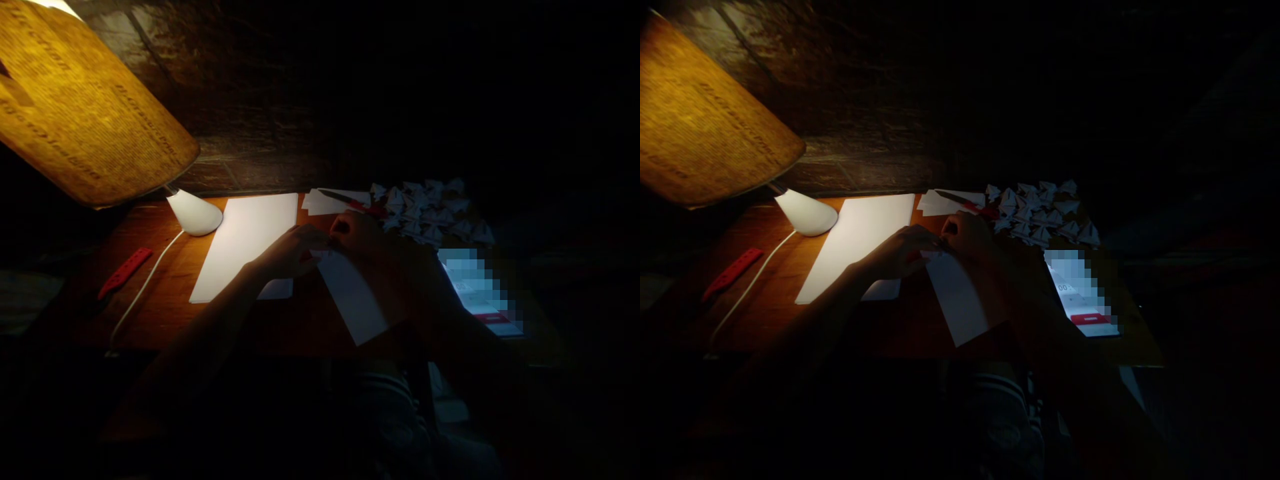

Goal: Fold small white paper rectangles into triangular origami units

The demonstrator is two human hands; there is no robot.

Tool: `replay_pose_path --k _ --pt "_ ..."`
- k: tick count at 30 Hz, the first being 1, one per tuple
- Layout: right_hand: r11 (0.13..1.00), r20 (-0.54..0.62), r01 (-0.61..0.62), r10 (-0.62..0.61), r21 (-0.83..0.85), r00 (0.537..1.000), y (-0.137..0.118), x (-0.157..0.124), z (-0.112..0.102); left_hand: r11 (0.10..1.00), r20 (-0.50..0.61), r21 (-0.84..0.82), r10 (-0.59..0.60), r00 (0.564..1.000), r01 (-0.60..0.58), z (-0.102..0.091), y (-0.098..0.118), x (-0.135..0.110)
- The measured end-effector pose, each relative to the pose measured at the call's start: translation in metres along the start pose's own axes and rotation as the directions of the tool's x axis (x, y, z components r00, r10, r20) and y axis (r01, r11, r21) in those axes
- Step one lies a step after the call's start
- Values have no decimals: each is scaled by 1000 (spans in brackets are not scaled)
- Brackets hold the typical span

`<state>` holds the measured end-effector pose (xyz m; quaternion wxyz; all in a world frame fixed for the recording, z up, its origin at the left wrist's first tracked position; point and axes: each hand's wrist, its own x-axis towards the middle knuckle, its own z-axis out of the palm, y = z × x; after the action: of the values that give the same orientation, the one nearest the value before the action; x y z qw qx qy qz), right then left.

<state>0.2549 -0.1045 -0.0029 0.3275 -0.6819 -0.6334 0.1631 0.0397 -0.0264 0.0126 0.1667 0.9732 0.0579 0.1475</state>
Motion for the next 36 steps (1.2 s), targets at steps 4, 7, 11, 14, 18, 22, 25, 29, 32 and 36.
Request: replay_pose_path --k 4,7,11,14,18,22,25,29,32,36 --pt "999 16 -49 49 -2 999 -7 -1 -4 1000 17 3 -25 1000 25 -2 3 0" --pt "998 40 -64 65 -16 997 -11 0 -6 1000 20 8 -22 1000 22 -3 6 1" --pt "998 46 -59 59 -11 997 -13 2 -8 1000 13 10 -6 1000 6 -2 6 2" --pt "999 49 -50 50 -1 998 -12 2 -8 1000 12 2 -2 1000 2 -1 4 2" --pt "999 44 -49 48 11 998 -10 1 -7 1000 13 9 -29 999 29 -1 3 1" --pt "997 11 -71 71 16 997 -10 1 -4 998 24 25 -64 998 63 -2 3 1" --pt "998 -2 -70 70 -2 998 -10 1 -4 998 20 12 -58 998 58 -3 3 1" --pt "1000 9 -24 24 -15 1000 -9 2 -4 998 22 -6 -59 998 59 -3 3 2" --pt "1000 13 -29 29 -4 999 -7 3 -3 997 18 -7 -73 997 74 -3 3 3" --pt "1000 -16 -19 19 -4 1000 -6 4 0 998 17 -13 -54 998 54 -4 4 2"
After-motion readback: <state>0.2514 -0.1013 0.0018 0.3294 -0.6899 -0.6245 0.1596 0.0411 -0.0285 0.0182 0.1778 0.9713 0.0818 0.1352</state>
